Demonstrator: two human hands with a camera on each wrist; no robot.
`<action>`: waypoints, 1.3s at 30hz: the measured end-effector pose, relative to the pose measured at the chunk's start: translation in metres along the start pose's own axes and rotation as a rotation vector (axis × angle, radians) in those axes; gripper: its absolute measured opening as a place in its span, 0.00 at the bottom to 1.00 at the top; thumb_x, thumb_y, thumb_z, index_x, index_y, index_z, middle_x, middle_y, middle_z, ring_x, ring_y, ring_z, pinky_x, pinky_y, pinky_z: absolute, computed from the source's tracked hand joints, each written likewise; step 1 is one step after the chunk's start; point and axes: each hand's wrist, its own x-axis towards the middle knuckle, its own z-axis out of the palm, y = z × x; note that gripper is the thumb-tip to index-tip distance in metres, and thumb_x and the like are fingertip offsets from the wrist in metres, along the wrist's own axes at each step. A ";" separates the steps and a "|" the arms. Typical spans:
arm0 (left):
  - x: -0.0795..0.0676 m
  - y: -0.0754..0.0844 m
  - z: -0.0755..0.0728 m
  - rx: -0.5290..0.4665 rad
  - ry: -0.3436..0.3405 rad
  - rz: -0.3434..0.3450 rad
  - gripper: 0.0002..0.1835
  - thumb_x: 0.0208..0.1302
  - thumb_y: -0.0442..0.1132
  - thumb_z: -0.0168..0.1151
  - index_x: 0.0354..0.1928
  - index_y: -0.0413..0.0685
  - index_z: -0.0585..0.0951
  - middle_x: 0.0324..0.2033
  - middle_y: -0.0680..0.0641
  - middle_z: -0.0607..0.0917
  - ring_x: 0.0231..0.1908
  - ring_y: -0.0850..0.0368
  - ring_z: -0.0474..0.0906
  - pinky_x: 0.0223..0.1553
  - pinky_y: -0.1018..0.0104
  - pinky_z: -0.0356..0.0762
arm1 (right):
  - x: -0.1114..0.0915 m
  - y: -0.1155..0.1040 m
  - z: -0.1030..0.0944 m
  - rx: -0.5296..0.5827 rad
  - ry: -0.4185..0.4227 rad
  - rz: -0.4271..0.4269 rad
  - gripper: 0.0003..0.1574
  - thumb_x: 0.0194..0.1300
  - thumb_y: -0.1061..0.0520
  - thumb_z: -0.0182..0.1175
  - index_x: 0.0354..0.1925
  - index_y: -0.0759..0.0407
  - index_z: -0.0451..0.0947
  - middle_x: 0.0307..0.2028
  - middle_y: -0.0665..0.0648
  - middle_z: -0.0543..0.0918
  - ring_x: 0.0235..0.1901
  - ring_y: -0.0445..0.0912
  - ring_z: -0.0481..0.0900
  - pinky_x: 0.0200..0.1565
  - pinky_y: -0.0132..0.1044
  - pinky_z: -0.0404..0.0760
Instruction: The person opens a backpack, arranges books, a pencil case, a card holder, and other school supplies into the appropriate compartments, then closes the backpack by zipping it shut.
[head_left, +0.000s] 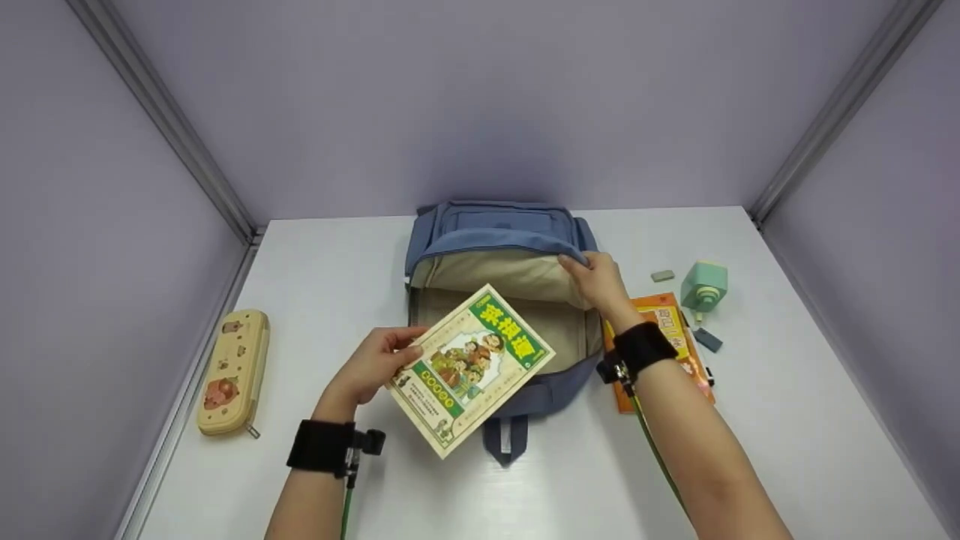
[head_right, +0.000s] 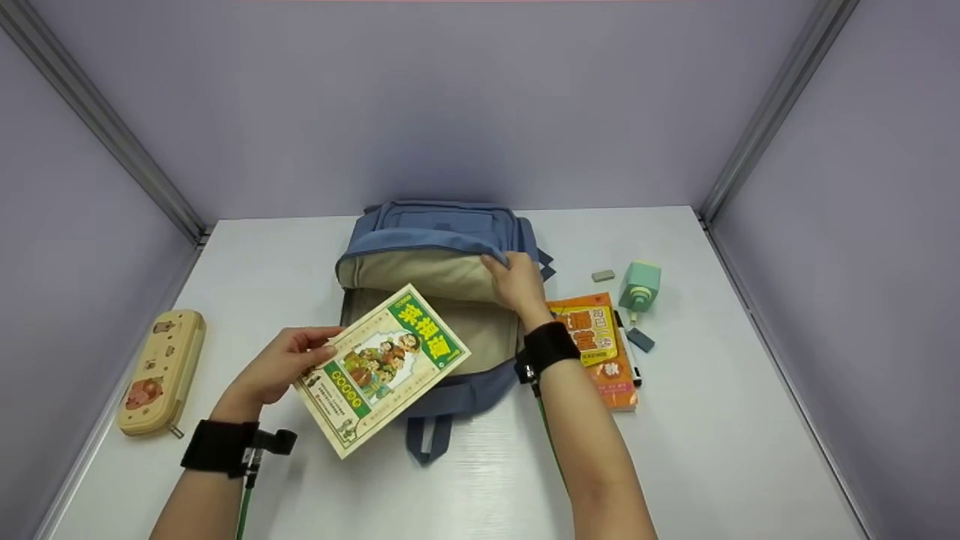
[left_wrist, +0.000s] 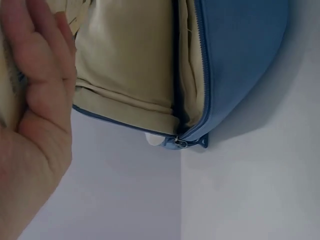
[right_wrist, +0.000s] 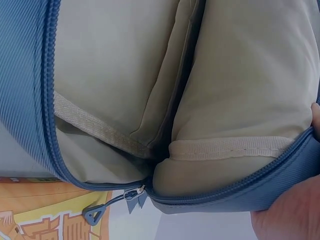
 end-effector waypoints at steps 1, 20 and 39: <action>0.002 -0.003 0.002 0.008 0.008 -0.022 0.21 0.72 0.27 0.51 0.65 0.31 0.71 0.42 0.38 0.83 0.30 0.54 0.84 0.29 0.66 0.82 | 0.000 0.000 0.000 -0.001 0.001 -0.001 0.28 0.69 0.48 0.62 0.17 0.55 0.64 0.12 0.46 0.64 0.13 0.40 0.62 0.19 0.31 0.60; 0.040 -0.033 0.044 -0.079 0.235 -0.142 0.25 0.76 0.32 0.46 0.70 0.26 0.60 0.58 0.30 0.74 0.49 0.48 0.78 0.44 0.64 0.78 | -0.004 0.002 0.002 -0.049 -0.012 -0.044 0.27 0.69 0.48 0.62 0.17 0.54 0.65 0.12 0.46 0.63 0.14 0.41 0.62 0.21 0.32 0.61; 0.031 -0.036 0.049 -0.295 0.082 -0.183 0.30 0.69 0.19 0.45 0.72 0.31 0.54 0.52 0.27 0.75 0.42 0.42 0.83 0.41 0.52 0.83 | -0.004 0.002 0.002 -0.016 -0.017 -0.014 0.26 0.69 0.46 0.61 0.19 0.56 0.69 0.11 0.47 0.67 0.14 0.42 0.68 0.22 0.33 0.66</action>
